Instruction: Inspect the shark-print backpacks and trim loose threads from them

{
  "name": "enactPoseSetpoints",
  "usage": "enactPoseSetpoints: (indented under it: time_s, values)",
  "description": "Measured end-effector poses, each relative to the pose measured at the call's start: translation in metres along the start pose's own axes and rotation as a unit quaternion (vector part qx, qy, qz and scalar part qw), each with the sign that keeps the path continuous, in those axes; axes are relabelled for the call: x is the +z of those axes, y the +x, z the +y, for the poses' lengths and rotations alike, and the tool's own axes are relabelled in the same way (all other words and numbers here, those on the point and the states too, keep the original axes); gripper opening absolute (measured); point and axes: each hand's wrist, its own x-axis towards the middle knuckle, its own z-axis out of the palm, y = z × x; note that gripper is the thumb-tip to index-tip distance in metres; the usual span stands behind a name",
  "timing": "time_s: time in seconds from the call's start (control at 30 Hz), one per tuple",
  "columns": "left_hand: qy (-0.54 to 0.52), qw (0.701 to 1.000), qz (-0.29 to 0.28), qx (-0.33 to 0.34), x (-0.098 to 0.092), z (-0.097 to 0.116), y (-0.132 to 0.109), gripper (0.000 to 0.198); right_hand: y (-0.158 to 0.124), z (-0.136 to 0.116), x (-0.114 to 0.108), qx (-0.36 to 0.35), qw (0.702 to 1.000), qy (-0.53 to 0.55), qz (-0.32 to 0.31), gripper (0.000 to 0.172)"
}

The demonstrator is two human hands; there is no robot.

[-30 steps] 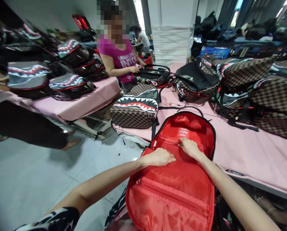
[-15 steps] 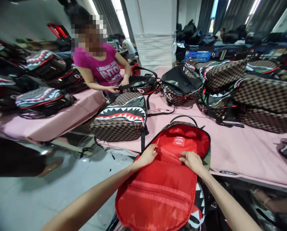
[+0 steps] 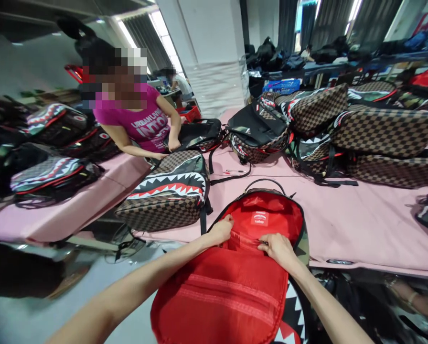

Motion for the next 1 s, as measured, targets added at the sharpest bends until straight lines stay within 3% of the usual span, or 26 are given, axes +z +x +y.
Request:
enactPoseSetpoints:
  time_s: [0.1, 0.17, 0.27, 0.4, 0.57, 0.63, 0.73, 0.83, 0.87, 0.93, 1.0]
  values:
    - [0.016, 0.999, 0.027, 0.039, -0.012, 0.019, 0.015, 0.064, -0.001, 0.002, -0.001, -0.010, 1.000, -0.001, 0.003, 0.017]
    - [0.012, 0.998, 0.029, 0.062, -0.021, 0.028, 0.026, 0.058, -0.001, 0.003, 0.000, -0.019, 1.000, -0.001, 0.005, 0.016]
    - [0.001, 0.994, 0.005, 0.106, -0.035, 0.044, 0.042, 0.046, 0.001, 0.006, 0.000, -0.029, 1.000, 0.007, 0.010, 0.016]
    - [-0.098, 0.977, -0.020, 0.191, -0.056, 0.078, 0.059, 0.051, 0.002, 0.007, -0.002, -0.035, 0.999, 0.006, -0.003, 0.016]
    - [-0.210, 0.964, 0.017, 0.163, -0.092, 0.105, 0.065, 0.036, 0.002, 0.010, 0.000, -0.029, 0.999, 0.015, 0.009, 0.016]
    - [-0.280, 0.946, -0.012, 0.163, -0.109, 0.098, 0.057, 0.035, 0.003, 0.012, 0.001, -0.021, 0.998, 0.048, 0.033, 0.018]
    - [-0.426, 0.894, -0.049, 0.130, -0.135, 0.066, 0.035, 0.038, 0.001, 0.017, -0.006, -0.015, 0.976, 0.185, 0.114, 0.026]
    - [-0.494, 0.867, 0.035, 0.063, -0.142, 0.015, -0.003, 0.039, -0.021, 0.033, -0.019, 0.020, 0.902, 0.367, 0.226, 0.038]
    - [-0.519, 0.850, 0.078, 0.038, -0.135, -0.003, -0.019, 0.039, -0.034, 0.041, -0.023, 0.041, 0.873, 0.409, 0.263, 0.044]
    - [-0.563, 0.811, 0.158, -0.017, -0.103, -0.034, -0.053, 0.039, -0.067, 0.058, -0.024, 0.089, 0.830, 0.437, 0.334, 0.055]
    - [-0.588, 0.788, 0.169, -0.067, -0.053, -0.053, -0.079, 0.036, -0.103, 0.069, -0.020, 0.131, 0.841, 0.381, 0.360, 0.058]
